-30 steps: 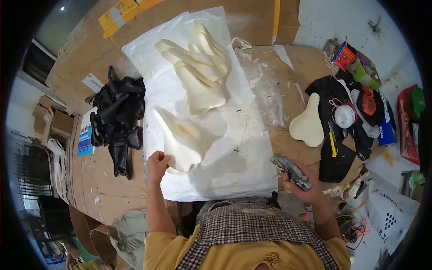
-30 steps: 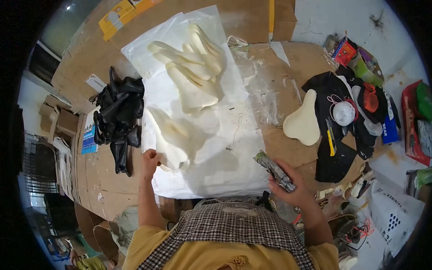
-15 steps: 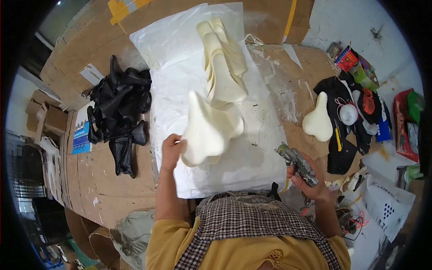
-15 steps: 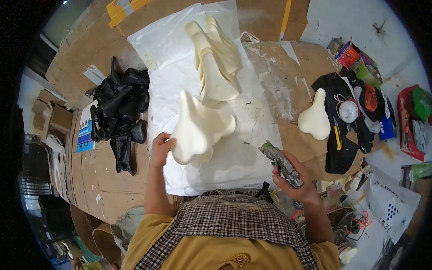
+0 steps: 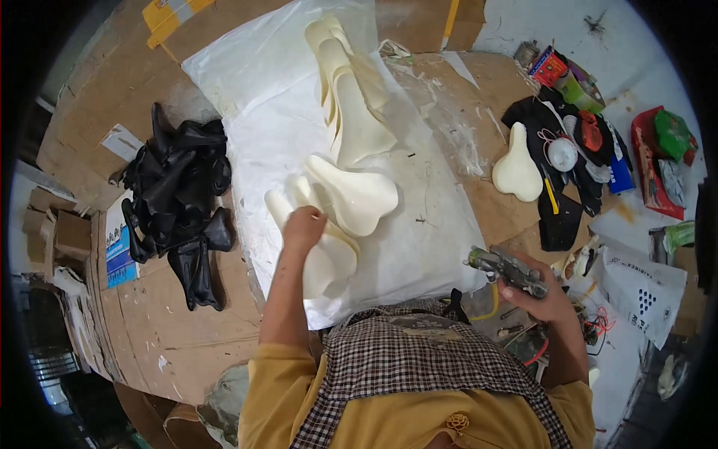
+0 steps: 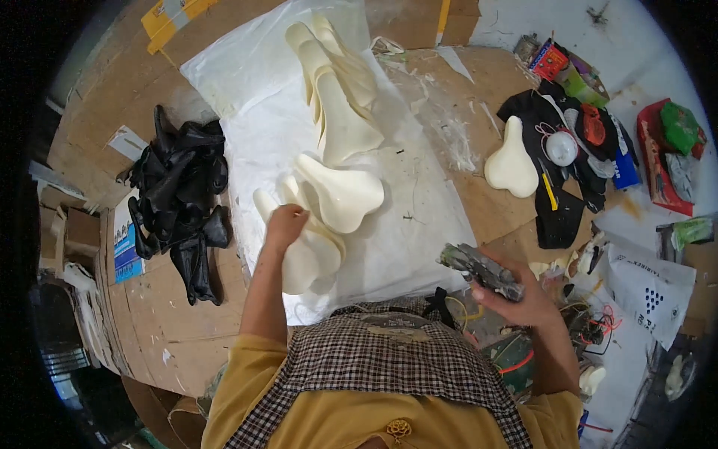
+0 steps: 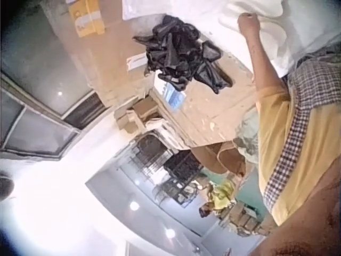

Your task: Applying adhesive to foam bicycle seat padding components and preparing them for assembly in a manufacturing facility.

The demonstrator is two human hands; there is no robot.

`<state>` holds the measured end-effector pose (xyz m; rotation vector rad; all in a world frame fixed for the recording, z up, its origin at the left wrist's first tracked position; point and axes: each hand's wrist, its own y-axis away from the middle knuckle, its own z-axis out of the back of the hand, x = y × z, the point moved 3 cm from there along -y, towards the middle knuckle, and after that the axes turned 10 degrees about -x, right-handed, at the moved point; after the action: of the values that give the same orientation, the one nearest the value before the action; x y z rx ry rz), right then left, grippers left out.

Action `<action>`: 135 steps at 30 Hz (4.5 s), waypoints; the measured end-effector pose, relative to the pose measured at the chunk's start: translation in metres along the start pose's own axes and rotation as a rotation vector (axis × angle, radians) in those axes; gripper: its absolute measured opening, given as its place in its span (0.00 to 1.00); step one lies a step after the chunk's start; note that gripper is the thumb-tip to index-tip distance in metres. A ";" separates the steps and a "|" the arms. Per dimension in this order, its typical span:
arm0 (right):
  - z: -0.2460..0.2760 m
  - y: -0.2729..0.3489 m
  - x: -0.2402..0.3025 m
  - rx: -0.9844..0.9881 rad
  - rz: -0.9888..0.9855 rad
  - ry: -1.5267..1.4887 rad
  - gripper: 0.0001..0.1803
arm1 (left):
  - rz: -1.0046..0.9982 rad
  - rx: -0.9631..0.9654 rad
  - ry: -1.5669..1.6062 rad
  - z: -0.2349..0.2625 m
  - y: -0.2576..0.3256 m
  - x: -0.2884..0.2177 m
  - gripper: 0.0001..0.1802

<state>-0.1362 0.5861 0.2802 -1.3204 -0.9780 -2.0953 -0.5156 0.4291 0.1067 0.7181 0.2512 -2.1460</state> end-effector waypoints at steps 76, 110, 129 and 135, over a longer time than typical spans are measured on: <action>0.004 -0.057 0.065 -0.172 0.309 -0.285 0.34 | 0.211 -0.335 0.597 0.062 -0.087 0.007 0.11; -0.008 -0.081 0.066 -0.197 0.255 -0.153 0.33 | 0.115 0.516 0.623 0.028 -0.127 -0.053 0.23; -0.024 -0.120 0.120 -0.160 0.358 0.110 0.32 | -0.009 -0.361 0.943 -0.008 -0.286 -0.030 0.14; -0.028 -0.111 0.142 -0.356 0.505 -0.241 0.33 | 0.057 -0.385 0.833 -0.008 -0.255 -0.020 0.16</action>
<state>-0.2911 0.6321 0.3658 -1.8053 -0.2996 -1.7881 -0.7001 0.6058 0.0940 1.3219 1.0297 -1.5638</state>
